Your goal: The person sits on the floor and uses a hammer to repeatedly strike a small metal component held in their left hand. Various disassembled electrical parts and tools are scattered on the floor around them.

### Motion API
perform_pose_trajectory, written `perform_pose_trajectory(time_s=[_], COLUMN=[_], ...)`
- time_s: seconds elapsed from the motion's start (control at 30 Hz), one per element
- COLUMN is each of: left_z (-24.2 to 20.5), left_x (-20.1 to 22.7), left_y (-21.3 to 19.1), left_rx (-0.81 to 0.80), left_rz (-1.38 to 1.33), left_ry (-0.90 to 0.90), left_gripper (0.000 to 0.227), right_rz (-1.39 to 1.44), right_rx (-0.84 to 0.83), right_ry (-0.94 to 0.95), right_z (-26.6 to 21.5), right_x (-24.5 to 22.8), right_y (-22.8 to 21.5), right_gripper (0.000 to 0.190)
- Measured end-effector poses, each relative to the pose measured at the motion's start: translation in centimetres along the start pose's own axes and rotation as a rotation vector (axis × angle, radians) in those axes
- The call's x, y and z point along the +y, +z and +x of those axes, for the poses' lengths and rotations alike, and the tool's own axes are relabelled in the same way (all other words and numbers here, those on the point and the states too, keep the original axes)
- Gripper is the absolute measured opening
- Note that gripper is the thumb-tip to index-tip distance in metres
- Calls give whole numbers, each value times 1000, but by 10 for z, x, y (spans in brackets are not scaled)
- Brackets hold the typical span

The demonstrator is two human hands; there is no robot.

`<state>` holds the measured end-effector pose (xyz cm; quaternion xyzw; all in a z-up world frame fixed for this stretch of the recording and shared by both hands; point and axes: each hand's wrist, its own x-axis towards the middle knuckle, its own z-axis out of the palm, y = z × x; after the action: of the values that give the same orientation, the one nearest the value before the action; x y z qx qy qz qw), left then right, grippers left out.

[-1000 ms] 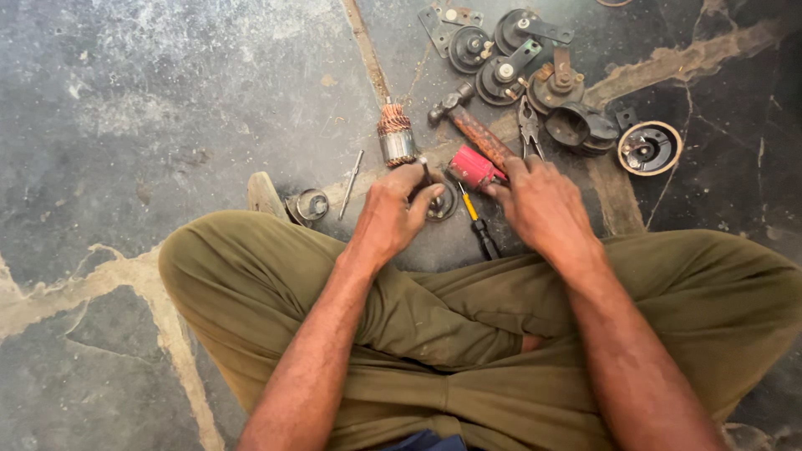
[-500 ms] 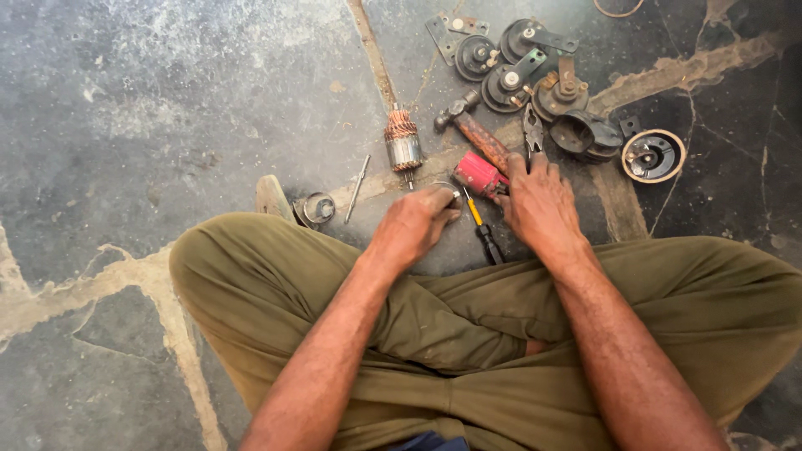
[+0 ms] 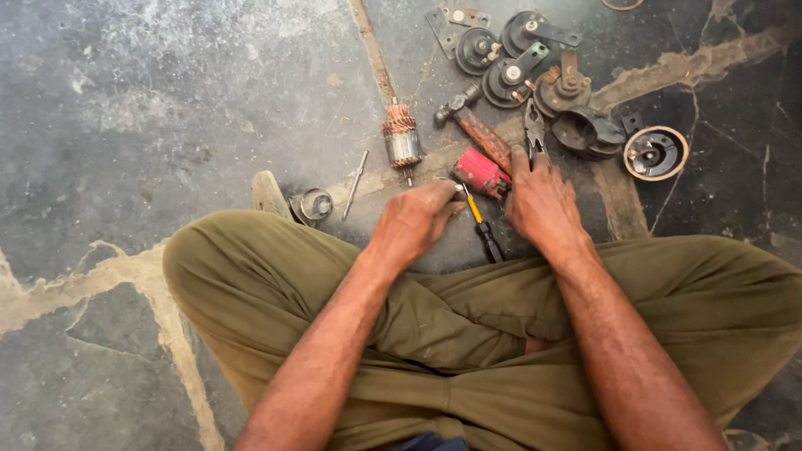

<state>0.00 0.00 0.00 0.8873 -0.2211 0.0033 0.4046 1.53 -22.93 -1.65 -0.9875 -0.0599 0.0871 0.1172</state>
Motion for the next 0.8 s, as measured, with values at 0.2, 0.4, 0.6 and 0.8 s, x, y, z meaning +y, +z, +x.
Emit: perform_pose_trajectory(time_s=[0.2,0.4,0.6,0.8], left_z=[-3,-7,-10,-10], left_x=[-6,-14,-12,-10], left_y=[8,15,18,14], left_rx=[-38,-85,-36,-49], left_rz=[38,104,70,87], left_ry=[11,16,-3,-18], left_gripper=[16,16,15,17], right_rz=[-1,7,-42,-8], right_rx=[-5,-10,10,-25], right_ry=[8,2,-15,2], right_z=[-1,-1,2,10], right_x=[-1,-1,6,12], right_y=[-4,-2,7,4], right_gripper=[62,66,61,57])
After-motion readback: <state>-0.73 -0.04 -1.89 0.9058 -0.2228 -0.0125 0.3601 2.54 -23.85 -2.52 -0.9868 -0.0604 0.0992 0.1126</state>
